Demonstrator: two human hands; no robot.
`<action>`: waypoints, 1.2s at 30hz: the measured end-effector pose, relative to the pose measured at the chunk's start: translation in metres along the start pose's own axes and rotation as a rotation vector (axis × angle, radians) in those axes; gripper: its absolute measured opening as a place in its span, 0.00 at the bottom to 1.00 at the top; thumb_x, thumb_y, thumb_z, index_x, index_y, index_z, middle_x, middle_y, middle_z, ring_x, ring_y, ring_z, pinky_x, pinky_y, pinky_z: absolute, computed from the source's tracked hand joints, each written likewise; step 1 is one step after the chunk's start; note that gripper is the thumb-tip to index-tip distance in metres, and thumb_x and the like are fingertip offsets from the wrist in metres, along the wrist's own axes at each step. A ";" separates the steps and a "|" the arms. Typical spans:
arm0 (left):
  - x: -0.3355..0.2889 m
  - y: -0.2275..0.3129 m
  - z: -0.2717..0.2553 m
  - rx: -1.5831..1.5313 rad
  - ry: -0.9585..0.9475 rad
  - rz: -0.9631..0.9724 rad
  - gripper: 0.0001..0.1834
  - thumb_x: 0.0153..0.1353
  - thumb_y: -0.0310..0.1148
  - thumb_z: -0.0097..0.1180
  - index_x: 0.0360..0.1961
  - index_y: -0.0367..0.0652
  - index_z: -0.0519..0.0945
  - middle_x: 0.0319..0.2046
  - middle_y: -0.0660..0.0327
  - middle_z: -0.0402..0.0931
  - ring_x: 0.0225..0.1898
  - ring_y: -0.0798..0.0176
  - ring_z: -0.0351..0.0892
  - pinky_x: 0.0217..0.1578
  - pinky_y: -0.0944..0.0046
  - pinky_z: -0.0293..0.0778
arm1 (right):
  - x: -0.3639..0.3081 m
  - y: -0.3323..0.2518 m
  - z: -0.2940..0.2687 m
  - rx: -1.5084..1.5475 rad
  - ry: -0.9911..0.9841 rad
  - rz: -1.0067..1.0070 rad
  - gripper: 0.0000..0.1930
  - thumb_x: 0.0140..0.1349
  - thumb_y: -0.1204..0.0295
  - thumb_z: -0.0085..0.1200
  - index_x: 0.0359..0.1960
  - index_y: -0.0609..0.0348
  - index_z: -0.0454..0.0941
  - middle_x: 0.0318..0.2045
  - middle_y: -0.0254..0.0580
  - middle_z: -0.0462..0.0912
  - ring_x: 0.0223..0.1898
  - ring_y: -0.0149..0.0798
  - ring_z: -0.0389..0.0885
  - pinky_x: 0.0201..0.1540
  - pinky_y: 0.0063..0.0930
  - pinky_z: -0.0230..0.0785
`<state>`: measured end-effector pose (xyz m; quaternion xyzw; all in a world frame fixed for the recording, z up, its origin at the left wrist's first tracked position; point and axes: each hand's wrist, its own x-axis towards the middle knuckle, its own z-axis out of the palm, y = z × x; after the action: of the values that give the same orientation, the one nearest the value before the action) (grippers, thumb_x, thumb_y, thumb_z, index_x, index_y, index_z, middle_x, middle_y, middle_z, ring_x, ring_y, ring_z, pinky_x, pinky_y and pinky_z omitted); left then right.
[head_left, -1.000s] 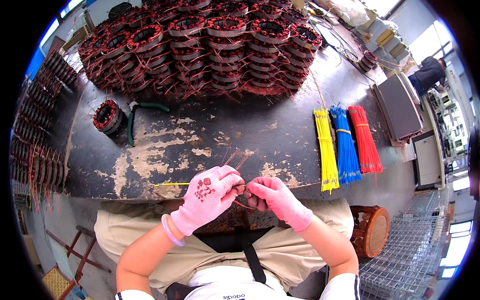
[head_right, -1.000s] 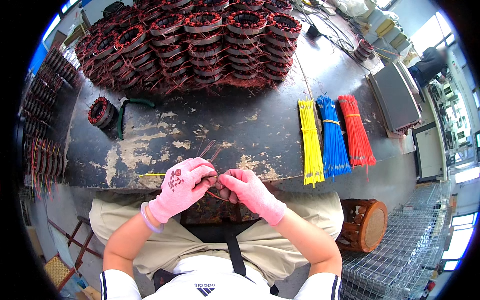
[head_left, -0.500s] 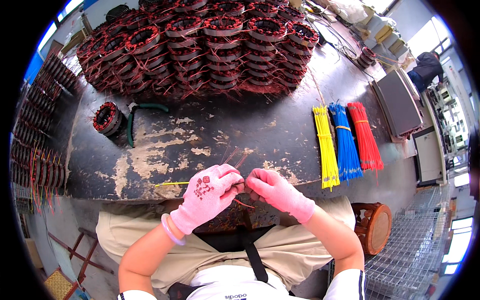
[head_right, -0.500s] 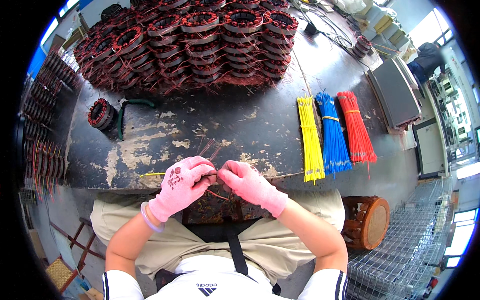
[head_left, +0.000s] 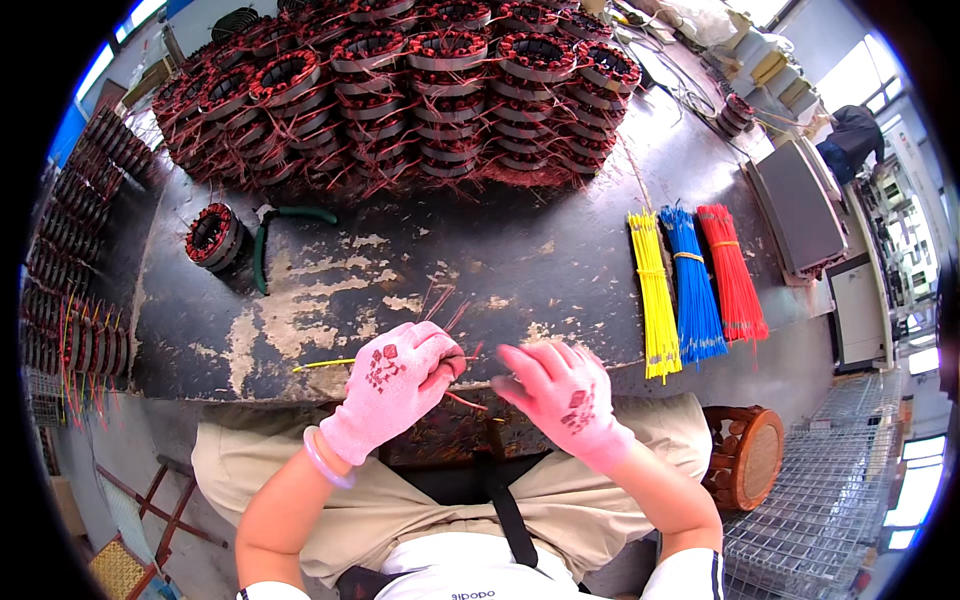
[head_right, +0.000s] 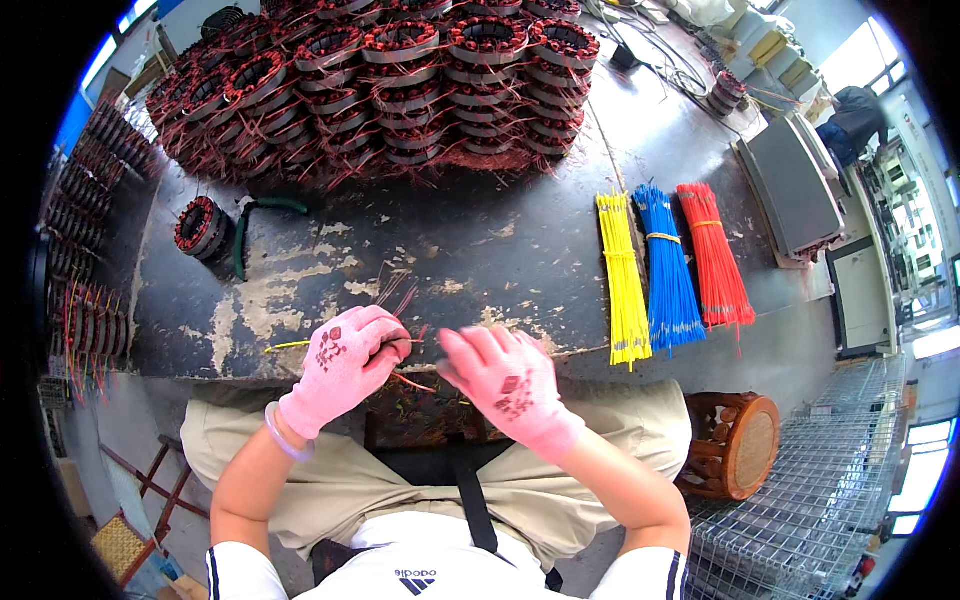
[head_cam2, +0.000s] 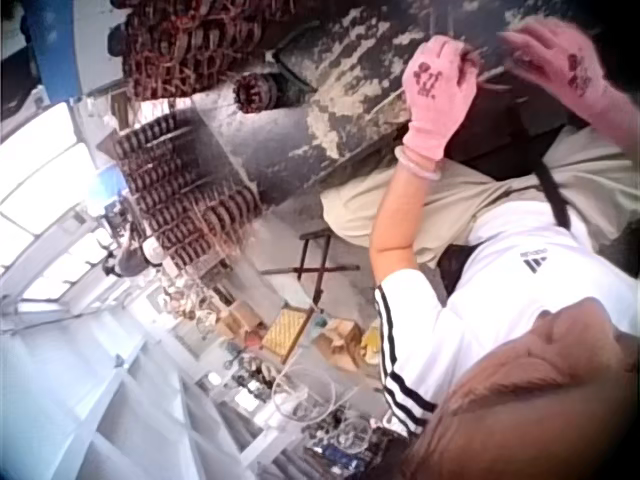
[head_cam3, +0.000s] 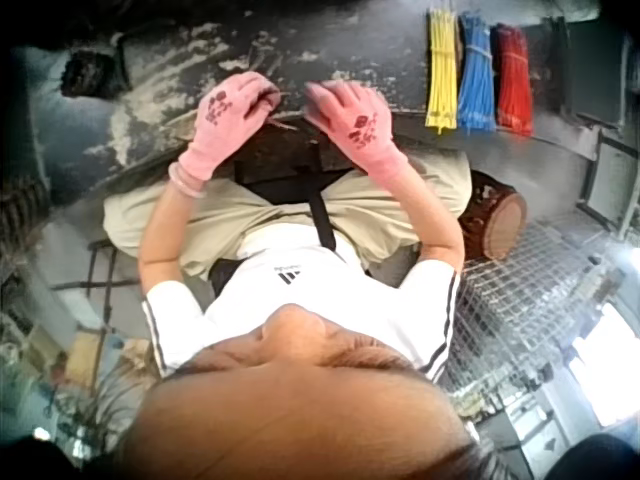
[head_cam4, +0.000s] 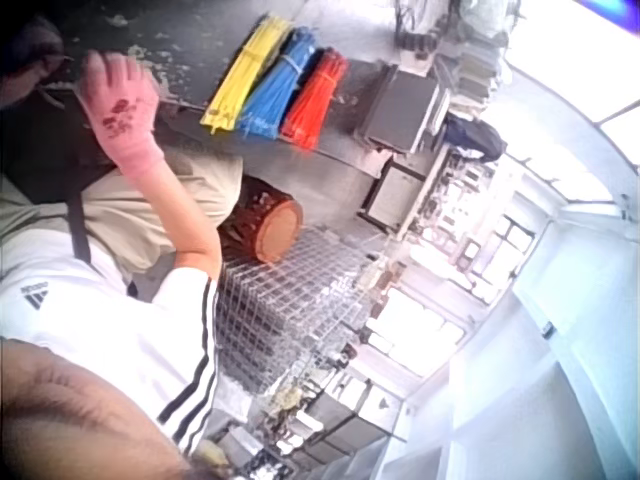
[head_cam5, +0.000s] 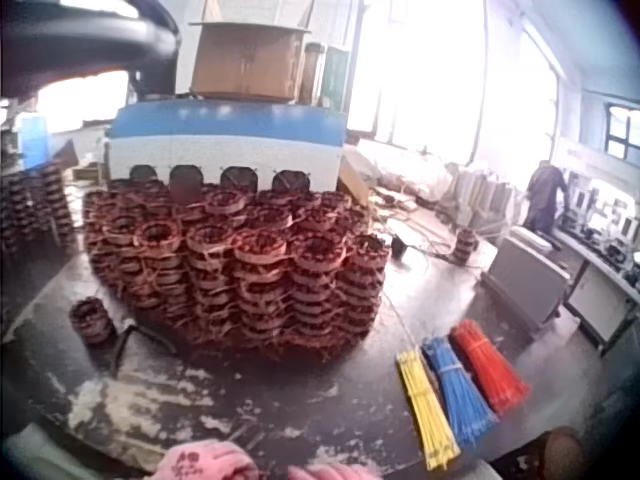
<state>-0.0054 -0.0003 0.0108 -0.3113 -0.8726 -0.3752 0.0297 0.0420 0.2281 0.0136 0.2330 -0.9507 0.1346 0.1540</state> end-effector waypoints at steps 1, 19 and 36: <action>0.001 -0.001 0.002 0.003 0.013 -0.002 0.06 0.53 0.23 0.60 0.33 0.44 0.82 0.34 0.61 0.81 0.37 0.52 0.82 0.39 0.56 0.78 | 0.010 -0.005 0.002 -0.033 0.119 -0.078 0.17 0.59 0.60 0.63 0.48 0.50 0.81 0.40 0.33 0.81 0.35 0.36 0.81 0.38 0.33 0.75; 0.000 -0.004 0.003 0.006 0.038 0.054 0.08 0.52 0.24 0.63 0.35 0.44 0.82 0.36 0.61 0.81 0.37 0.52 0.81 0.38 0.56 0.78 | 0.029 0.003 0.001 0.036 -0.216 -0.129 0.15 0.59 0.62 0.64 0.46 0.49 0.78 0.38 0.35 0.79 0.41 0.41 0.83 0.42 0.37 0.76; 0.000 -0.004 0.004 0.028 0.044 0.059 0.07 0.52 0.25 0.64 0.33 0.44 0.81 0.35 0.61 0.81 0.36 0.53 0.81 0.37 0.56 0.78 | 0.021 -0.006 0.009 0.119 0.064 -0.175 0.18 0.54 0.69 0.62 0.48 0.48 0.79 0.40 0.33 0.80 0.39 0.40 0.81 0.40 0.37 0.75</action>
<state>-0.0065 0.0004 0.0051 -0.3280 -0.8673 -0.3689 0.0643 0.0256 0.2114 0.0139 0.3192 -0.9117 0.1843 0.1815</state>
